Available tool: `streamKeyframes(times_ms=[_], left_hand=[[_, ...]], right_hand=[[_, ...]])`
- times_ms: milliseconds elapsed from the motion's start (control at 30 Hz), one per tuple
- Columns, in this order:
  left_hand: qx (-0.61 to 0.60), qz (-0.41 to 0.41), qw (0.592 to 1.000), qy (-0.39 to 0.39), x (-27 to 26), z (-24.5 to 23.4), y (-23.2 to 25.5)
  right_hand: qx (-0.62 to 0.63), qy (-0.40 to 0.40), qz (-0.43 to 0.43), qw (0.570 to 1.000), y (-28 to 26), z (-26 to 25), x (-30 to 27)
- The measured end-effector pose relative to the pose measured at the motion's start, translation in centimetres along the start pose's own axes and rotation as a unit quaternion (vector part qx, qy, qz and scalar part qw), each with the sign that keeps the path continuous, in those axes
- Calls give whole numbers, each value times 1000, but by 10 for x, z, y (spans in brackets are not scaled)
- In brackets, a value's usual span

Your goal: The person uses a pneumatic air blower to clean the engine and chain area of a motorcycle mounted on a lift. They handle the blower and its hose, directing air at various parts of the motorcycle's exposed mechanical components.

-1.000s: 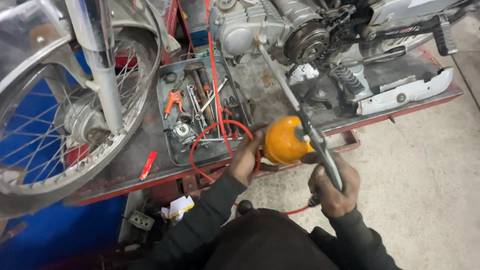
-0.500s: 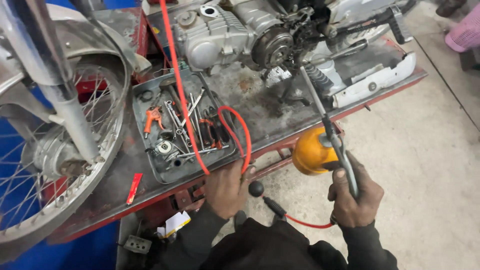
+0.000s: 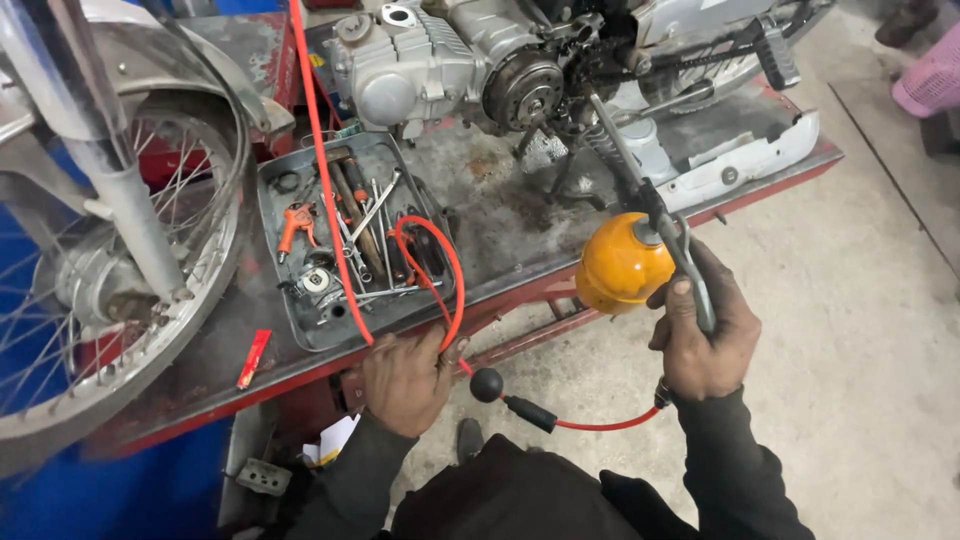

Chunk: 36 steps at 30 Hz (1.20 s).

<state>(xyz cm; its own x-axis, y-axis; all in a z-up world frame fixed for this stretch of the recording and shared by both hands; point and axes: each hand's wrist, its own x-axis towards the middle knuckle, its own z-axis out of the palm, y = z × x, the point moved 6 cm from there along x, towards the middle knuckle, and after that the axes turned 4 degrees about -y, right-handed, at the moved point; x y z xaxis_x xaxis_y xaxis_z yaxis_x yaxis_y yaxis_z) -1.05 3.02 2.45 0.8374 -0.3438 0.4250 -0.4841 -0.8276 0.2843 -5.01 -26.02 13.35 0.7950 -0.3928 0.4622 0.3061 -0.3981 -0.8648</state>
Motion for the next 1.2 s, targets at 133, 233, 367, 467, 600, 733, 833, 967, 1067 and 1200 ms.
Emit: streamKeyframes(times_ms=[133,233,367,467,600,733,833,967,1067,1200], left_hand=[[9,10,1000,12,1,1,15],[13,14,1000,18,4,4,26],[-12,2,1000,23,10,2,38],[-8,-11,999,34,9,4,37],[-19,-21,999,38,7,9,30],[-11,-30,997,68,7,7,31],[-10,-29,996,86,9,5,31],[-7,-34,996,78,7,10,30],[-12,-23,997,79,7,10,28],[-32,-6,996,79,9,7,23]], right_hand=[[-9,-12,-11,1000,-9,-6,10],[-13,-21,-21,999,-5,-15,18],[-14,-10,-48,999,0,-25,28],[-38,-12,-73,997,-9,-30,33],[41,-61,-30,997,3,-34,41],[22,-39,-41,998,5,-36,47],[37,-43,-24,998,14,-34,53],[-8,-11,-53,998,13,-35,55],[-27,-33,-34,998,18,-31,56],[-19,-49,-7,999,16,-22,55]])
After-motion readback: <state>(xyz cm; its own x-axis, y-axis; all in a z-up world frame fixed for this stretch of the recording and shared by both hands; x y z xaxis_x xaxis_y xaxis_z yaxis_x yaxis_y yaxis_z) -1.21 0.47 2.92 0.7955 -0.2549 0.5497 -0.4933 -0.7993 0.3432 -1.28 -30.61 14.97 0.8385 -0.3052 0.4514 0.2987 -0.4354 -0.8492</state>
